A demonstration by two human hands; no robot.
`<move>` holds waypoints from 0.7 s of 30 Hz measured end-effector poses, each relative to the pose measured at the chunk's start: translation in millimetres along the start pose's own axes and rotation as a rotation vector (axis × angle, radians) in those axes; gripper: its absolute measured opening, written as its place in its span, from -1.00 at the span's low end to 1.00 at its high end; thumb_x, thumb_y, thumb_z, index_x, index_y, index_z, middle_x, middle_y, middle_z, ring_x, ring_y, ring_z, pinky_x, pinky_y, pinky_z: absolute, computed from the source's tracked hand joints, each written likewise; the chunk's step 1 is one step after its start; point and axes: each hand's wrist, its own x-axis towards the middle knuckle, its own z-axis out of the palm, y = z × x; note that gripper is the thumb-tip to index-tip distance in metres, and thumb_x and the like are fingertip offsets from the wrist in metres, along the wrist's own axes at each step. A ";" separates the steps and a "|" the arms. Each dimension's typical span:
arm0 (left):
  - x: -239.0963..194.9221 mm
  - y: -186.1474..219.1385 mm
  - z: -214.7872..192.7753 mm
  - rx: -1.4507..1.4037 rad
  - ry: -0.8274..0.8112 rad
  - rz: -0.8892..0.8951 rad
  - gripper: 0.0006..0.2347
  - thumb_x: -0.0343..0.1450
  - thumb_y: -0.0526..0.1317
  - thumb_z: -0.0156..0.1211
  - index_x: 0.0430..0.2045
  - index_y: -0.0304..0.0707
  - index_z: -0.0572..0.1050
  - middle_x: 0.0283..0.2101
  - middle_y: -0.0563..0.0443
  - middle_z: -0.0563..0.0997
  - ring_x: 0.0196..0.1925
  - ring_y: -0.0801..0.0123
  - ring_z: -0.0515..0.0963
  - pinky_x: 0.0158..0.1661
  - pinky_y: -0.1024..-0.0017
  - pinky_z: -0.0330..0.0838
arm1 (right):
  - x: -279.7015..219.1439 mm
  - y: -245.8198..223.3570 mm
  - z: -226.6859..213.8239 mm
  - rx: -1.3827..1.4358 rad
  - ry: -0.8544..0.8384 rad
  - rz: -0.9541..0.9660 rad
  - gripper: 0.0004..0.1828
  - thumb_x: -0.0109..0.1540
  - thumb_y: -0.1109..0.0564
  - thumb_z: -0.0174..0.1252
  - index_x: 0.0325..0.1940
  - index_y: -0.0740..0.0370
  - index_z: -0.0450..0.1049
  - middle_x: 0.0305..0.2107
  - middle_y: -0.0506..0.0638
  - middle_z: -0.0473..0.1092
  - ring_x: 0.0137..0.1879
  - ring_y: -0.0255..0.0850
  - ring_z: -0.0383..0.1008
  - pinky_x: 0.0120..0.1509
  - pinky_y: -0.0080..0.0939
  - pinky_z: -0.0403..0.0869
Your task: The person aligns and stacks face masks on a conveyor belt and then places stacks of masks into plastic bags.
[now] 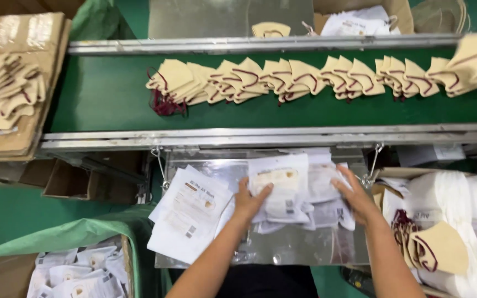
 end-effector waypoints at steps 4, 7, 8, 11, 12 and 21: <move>-43.6 34.9 10.3 0.293 -0.009 -0.076 -0.13 0.26 0.07 0.49 0.44 0.00 0.05 0.28 -0.30 0.14 0.29 -0.05 0.31 0.22 0.15 0.36 | -27.9 -4.3 13.5 0.068 -0.091 -0.040 -0.16 0.09 0.12 0.27 0.47 -0.07 0.24 0.24 0.10 0.30 0.32 -0.09 0.31 0.30 -0.04 0.36; -60.0 50.2 -11.1 0.109 -0.028 0.069 -0.15 0.15 0.14 0.44 0.36 0.00 0.20 0.28 -0.27 0.20 0.33 0.04 0.33 0.23 0.16 0.43 | -47.2 -31.5 36.7 0.149 -0.121 -0.160 -0.12 0.04 0.22 0.28 0.48 0.01 0.26 0.23 0.14 0.34 0.31 -0.04 0.35 0.30 -0.05 0.37; -68.1 54.3 -25.7 0.105 0.001 0.142 -0.17 0.18 0.10 0.46 0.35 0.00 0.17 0.28 -0.25 0.21 0.33 0.04 0.33 0.23 0.15 0.44 | -59.2 -46.5 52.1 0.164 -0.142 -0.201 -0.11 0.03 0.22 0.28 0.48 0.01 0.25 0.23 0.14 0.34 0.30 -0.04 0.36 0.30 -0.05 0.37; -114.7 82.9 -105.0 0.027 0.136 0.110 -0.22 0.20 -0.03 0.46 0.34 0.08 0.16 0.26 -0.22 0.31 0.23 -0.05 0.46 0.08 0.12 0.53 | -76.6 -64.8 127.7 0.086 -0.247 -0.412 -0.13 0.05 0.23 0.32 0.45 0.09 0.25 0.23 0.13 0.30 0.30 -0.06 0.35 0.30 -0.06 0.41; -129.1 100.5 -135.4 -0.051 0.230 0.027 -0.23 0.20 -0.12 0.43 0.35 0.17 0.16 0.23 -0.22 0.41 0.12 -0.13 0.58 -0.06 0.09 0.62 | -75.5 -71.9 157.7 -0.010 -0.322 -0.606 -0.16 0.08 0.22 0.35 0.43 0.16 0.26 0.24 0.13 0.27 0.30 -0.07 0.33 0.30 -0.06 0.44; -184.0 60.4 -496.5 0.738 0.437 0.928 -0.59 0.46 -0.25 0.13 0.23 -0.33 0.38 0.12 -0.30 0.52 0.14 0.12 0.55 0.13 0.29 0.42 | -108.0 -93.0 348.7 -0.433 -0.861 -0.857 -0.05 0.12 0.00 0.46 0.53 0.08 0.18 0.49 0.23 0.08 0.60 0.07 0.02 0.58 0.11 0.11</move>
